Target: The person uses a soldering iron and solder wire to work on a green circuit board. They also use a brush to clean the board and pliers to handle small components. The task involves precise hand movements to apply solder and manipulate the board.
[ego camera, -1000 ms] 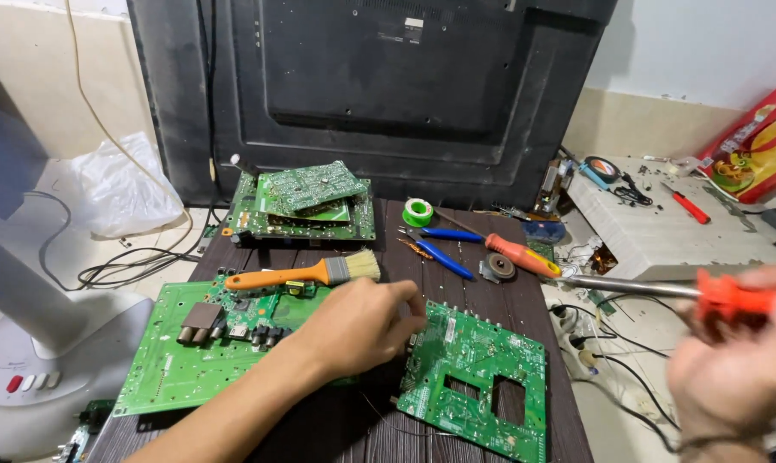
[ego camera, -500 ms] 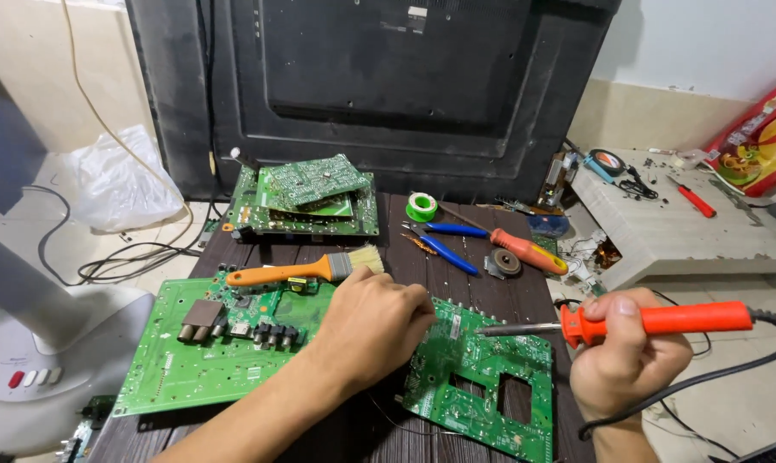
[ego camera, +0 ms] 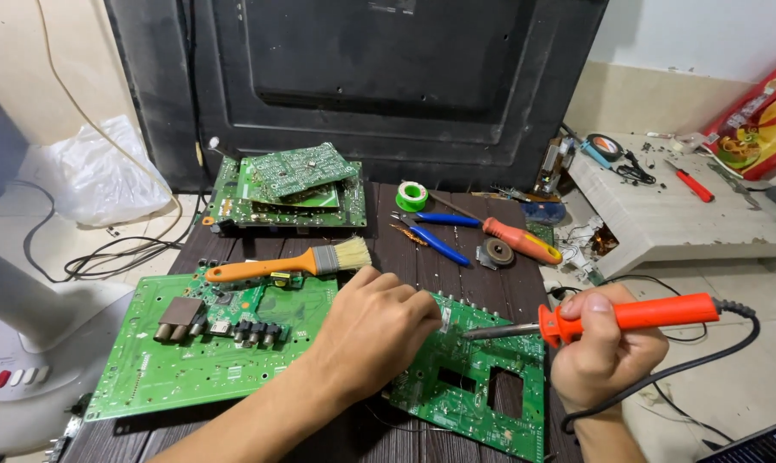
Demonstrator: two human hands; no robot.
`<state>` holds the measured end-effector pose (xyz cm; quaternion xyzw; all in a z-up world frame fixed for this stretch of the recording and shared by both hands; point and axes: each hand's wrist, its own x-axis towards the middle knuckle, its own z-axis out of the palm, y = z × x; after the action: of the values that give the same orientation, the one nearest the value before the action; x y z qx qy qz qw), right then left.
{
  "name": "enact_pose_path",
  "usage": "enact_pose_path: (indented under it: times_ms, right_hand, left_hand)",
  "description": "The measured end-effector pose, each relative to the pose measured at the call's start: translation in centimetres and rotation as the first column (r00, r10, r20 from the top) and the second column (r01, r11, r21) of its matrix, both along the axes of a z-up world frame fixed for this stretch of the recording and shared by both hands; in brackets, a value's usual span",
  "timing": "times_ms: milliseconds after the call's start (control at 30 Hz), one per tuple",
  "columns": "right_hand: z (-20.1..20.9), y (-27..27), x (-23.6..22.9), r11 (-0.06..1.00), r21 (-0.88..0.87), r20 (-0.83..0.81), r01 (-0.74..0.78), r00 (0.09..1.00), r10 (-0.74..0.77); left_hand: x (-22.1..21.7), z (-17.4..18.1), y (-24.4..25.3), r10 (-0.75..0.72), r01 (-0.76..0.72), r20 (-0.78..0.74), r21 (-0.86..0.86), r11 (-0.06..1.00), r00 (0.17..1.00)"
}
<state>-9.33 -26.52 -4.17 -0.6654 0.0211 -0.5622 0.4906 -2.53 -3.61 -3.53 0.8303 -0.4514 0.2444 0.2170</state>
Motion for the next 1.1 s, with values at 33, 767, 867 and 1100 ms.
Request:
enact_pose_path:
  times_ms: [33, 767, 867, 1100]
  right_hand:
    - [-0.1, -0.15, 0.07, 1.0, 0.011, 0.011, 0.006, 1.0, -0.007]
    - [0.7, -0.25, -0.07, 0.985, 0.114, -0.015, 0.126, 0.992, -0.125]
    - [0.46, -0.52, 0.08, 0.989, 0.099, 0.003, 0.112, 0.994, -0.112]
    - [0.25, -0.72, 0.1, 0.993, 0.089, 0.009, 0.082, 0.997, -0.083]
  left_hand:
    - [-0.02, -0.16, -0.04, 0.0, 0.0, 0.019, 0.001, 1.0, 1.0]
    - [-0.33, -0.43, -0.4, 0.061, -0.061, -0.041, -0.003, 0.998, 0.997]
    - [-0.37, -0.31, -0.4, 0.047, -0.048, -0.024, -0.016, 0.999, 0.999]
    - [-0.3, -0.45, -0.56, 0.058, -0.058, -0.001, -0.027, 0.998, 0.998]
